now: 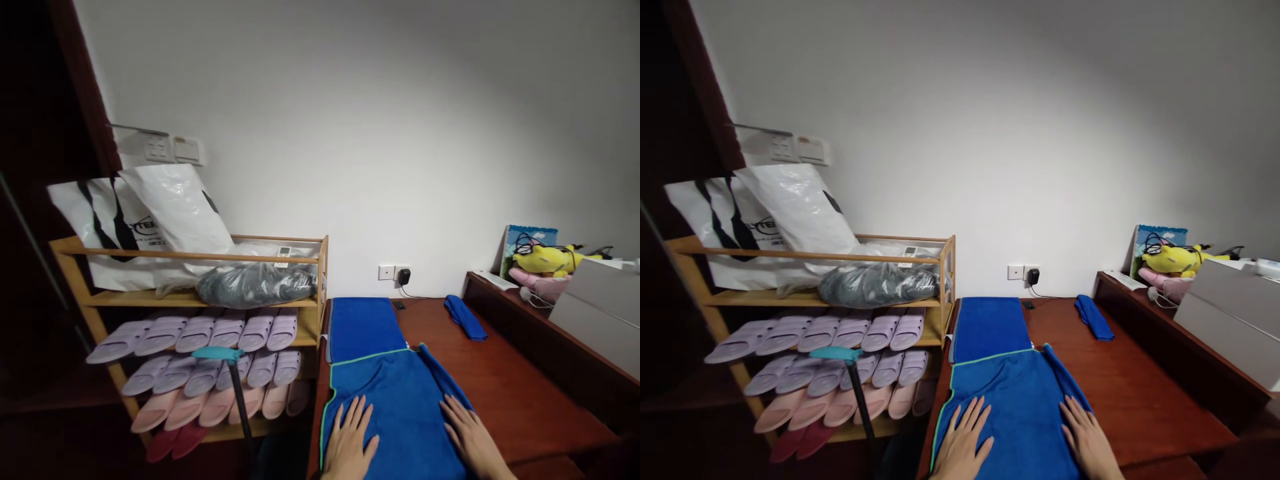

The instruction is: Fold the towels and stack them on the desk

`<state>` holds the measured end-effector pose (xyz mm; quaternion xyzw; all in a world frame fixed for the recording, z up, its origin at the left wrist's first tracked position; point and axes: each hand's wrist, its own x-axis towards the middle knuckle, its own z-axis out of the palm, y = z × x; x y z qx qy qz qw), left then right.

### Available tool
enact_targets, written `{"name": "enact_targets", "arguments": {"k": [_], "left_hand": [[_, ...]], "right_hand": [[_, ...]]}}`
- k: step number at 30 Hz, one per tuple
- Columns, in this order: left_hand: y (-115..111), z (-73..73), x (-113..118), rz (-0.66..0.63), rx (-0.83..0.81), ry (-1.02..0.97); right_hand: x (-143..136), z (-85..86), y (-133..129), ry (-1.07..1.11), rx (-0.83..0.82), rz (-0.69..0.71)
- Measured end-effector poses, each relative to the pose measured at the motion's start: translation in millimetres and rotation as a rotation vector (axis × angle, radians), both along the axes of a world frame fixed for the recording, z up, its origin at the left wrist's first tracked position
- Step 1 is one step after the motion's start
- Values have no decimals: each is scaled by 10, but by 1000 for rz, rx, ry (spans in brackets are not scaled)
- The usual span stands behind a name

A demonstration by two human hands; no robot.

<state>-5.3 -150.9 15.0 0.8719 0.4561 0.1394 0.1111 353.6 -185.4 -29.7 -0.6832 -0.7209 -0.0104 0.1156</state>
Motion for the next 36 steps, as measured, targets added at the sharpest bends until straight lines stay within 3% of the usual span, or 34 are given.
{"name": "enact_targets", "arguments": {"k": [4, 7, 10, 13, 16, 18, 20, 23, 27, 32, 36], "left_hand": [[15, -29, -3, -5, 16, -16], [29, -48, -15, -5, 24, -9], [48, -121, -27, 6, 84, -2], [78, -239, -36, 42, 180, -19], [113, -329, -31, 107, 196, -21], [132, -350, -21, 155, 175, -4], [146, -351, -15, 194, 169, 8], [163, -344, -34, 223, 167, 10], [165, -305, -105, 210, 137, 15], [102, -152, -221, 177, 140, -2], [85, -84, -341, 173, 167, -65]], "right_hand": [[603, 60, 16, -169, -100, -164], [616, 131, 47, -311, -58, -394], [113, 194, 85, -295, 73, -441], [-706, 143, 142, -28, 127, -146], [-1416, -25, 227, 181, 31, -23], [-1662, -134, 280, 196, 22, 40], [-1698, -205, 307, 184, 46, 84], [-1424, -258, 272, 151, 75, 15], [-703, -270, 89, 50, 73, -228], [248, -155, -211, -168, -15, -170], [864, -173, -340, -294, 27, -314]]}}
